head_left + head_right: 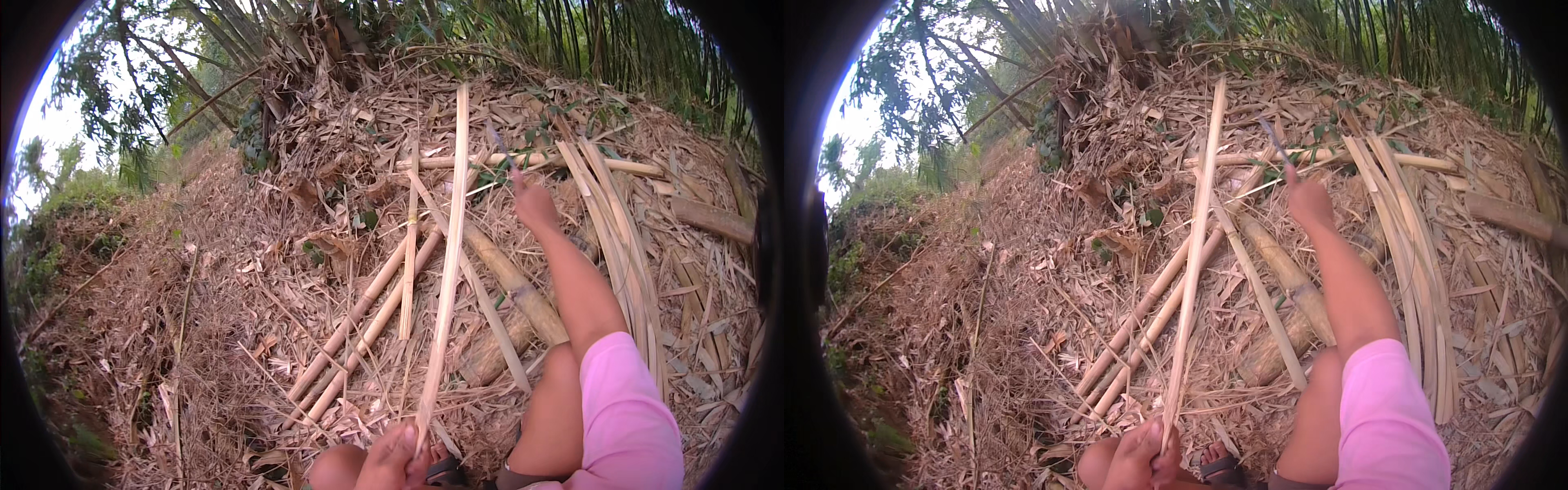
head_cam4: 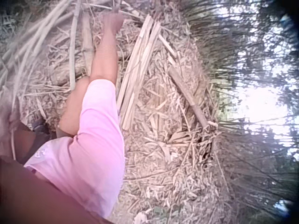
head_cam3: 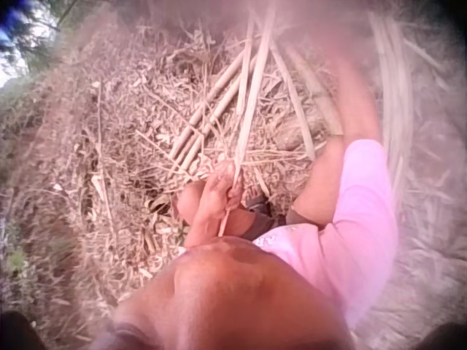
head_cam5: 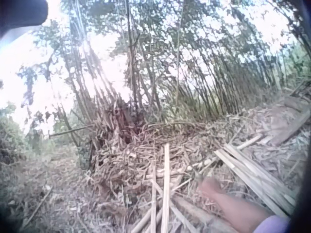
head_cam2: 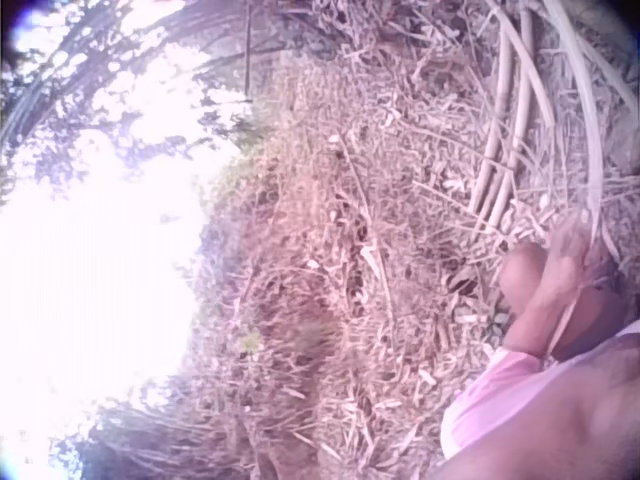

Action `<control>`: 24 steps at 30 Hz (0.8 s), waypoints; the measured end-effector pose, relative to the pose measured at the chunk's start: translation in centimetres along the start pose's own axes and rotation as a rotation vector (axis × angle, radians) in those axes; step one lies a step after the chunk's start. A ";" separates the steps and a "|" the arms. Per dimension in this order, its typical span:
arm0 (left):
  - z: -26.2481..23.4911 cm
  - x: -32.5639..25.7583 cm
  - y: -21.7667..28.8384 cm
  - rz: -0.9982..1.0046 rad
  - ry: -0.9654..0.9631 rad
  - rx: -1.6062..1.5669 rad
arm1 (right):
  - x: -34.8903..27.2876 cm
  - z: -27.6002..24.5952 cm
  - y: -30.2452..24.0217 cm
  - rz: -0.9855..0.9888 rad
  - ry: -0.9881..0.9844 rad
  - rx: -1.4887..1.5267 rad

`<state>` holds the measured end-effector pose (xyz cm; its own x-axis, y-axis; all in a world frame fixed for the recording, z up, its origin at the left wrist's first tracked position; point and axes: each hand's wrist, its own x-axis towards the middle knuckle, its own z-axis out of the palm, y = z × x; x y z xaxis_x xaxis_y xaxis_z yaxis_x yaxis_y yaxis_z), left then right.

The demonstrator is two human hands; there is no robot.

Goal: The person strips and thins a long piece of bamboo using a knife while sitting on the ground.

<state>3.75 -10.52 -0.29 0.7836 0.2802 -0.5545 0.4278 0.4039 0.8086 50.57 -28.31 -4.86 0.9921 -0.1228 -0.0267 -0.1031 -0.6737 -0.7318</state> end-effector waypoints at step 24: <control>-0.2 4.1 5.1 -0.229 -0.446 -0.560 | -19.6 1.3 -13.8 -0.136 -0.949 0.973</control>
<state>9.08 -7.17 1.55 0.8615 -0.1954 -0.4686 0.4023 0.8257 0.3954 32.66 -15.65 4.88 0.6980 0.7115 -0.0809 -0.3010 0.1891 -0.9347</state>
